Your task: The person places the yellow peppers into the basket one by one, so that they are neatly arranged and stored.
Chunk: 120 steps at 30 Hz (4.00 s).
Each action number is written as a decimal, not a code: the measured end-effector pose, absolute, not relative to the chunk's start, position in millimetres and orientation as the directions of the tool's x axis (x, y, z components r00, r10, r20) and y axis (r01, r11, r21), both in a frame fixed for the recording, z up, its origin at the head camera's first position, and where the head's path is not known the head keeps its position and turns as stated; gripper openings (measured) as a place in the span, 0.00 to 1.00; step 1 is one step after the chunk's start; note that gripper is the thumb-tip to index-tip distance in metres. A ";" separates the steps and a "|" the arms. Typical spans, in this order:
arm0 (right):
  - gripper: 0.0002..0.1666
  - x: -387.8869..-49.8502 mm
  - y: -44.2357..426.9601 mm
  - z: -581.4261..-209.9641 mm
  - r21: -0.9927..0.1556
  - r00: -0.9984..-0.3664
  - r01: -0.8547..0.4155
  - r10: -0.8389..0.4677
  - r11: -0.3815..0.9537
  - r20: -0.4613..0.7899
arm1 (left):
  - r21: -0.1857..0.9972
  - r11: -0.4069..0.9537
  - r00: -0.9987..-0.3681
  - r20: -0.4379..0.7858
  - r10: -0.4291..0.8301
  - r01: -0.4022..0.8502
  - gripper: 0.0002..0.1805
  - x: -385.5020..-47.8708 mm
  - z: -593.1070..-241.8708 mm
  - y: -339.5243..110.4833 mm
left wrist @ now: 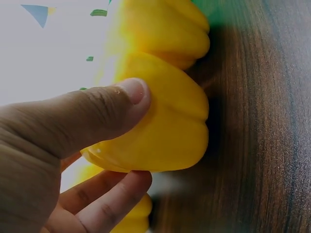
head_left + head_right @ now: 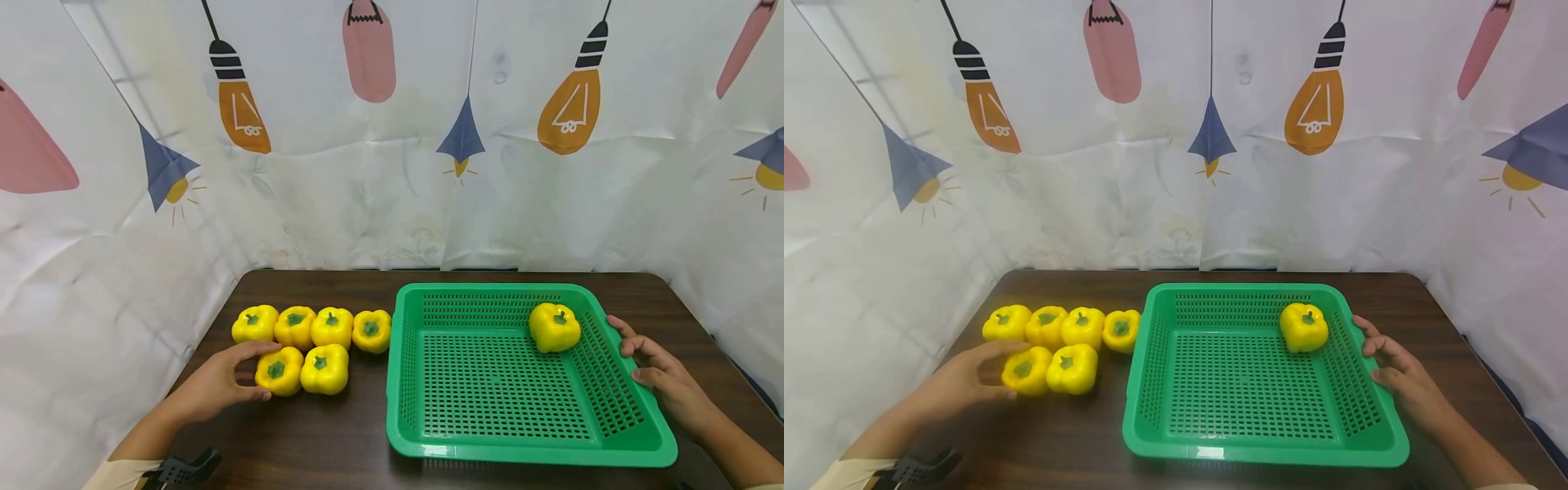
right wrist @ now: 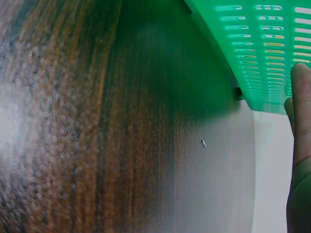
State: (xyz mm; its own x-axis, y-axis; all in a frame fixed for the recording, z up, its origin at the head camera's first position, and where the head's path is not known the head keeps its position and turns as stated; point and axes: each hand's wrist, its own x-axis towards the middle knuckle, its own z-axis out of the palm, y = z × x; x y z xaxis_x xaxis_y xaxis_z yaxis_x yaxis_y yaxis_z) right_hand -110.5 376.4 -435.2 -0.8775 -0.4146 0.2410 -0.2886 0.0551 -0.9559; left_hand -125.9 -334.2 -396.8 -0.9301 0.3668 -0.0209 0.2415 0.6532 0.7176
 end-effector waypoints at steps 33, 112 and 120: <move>0.19 -109.7 375.5 -434.0 -0.956 -0.878 -0.286 -0.416 0.061 0.236 | 0.734 0.604 -0.926 0.088 0.367 0.310 0.41 -127.0 -330.3 -313.7; 0.19 -108.8 375.2 -433.2 -0.957 -0.870 -0.287 -0.428 0.037 0.244 | 0.817 0.432 -0.834 0.102 0.543 0.381 0.40 -160.6 -297.9 -185.4; 0.18 -108.1 375.3 -432.8 -0.960 -0.873 -0.279 -0.425 0.032 0.240 | 0.826 0.420 -0.822 0.087 0.562 0.375 0.39 -163.7 -301.1 -172.0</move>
State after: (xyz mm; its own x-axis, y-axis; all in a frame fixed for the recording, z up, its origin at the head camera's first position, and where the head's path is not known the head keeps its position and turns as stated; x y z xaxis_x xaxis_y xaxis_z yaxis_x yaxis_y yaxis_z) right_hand -108.1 375.3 -432.8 -0.8728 -0.4250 0.2402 -0.2795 0.0316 -0.9596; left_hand -163.7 -172.0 -301.1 -0.8224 0.5622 0.0873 0.3750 0.4201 0.8264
